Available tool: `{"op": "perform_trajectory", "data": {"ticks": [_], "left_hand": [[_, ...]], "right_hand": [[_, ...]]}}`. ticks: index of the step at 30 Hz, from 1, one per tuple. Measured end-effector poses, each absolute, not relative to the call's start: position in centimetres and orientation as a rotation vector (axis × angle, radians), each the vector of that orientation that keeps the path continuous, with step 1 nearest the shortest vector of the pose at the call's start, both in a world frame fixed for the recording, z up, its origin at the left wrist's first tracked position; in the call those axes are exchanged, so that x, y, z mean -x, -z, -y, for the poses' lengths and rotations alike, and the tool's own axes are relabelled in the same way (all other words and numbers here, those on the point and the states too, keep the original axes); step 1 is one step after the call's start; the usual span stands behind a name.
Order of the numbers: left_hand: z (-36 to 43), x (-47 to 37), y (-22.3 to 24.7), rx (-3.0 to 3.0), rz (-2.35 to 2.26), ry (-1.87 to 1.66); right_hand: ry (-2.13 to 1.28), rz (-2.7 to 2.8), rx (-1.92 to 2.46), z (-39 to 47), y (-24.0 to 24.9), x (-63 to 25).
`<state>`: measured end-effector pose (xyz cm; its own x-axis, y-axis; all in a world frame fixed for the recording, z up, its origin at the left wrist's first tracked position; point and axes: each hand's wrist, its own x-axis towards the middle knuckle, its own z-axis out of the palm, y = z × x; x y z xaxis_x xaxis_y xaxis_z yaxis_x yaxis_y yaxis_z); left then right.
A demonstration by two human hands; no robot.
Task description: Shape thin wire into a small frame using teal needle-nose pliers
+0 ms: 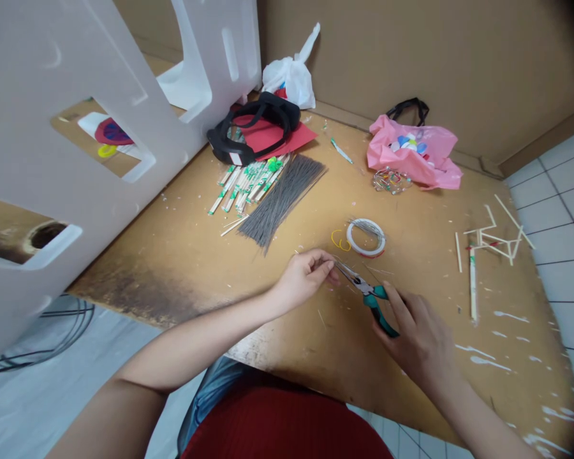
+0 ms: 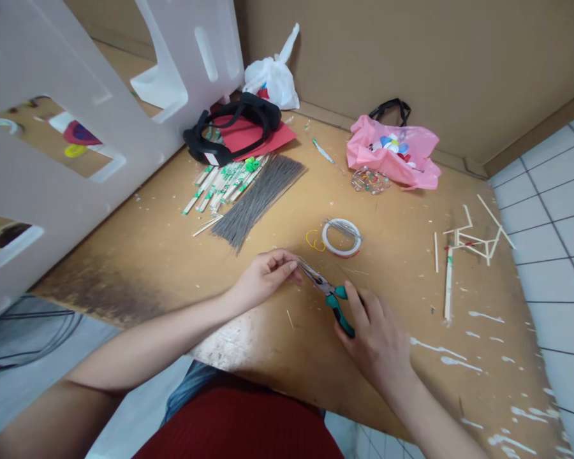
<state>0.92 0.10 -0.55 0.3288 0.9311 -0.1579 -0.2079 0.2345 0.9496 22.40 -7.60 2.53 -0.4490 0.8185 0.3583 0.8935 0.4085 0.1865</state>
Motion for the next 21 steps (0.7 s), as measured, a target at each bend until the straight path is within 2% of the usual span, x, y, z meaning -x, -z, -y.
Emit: {"op": "perform_trajectory", "data": {"ticks": [12, 21], "left_hand": [[0.0, -1.2, 0.7, -0.882, -0.831, -0.892], [0.0, -1.3, 0.8, -0.928, -0.782, -0.882]], "right_hand": [[0.487, 2.506, 1.504, 7.5, -3.0, -23.4], [0.214, 2.521, 1.499, 7.2, -4.0, -24.3]]}}
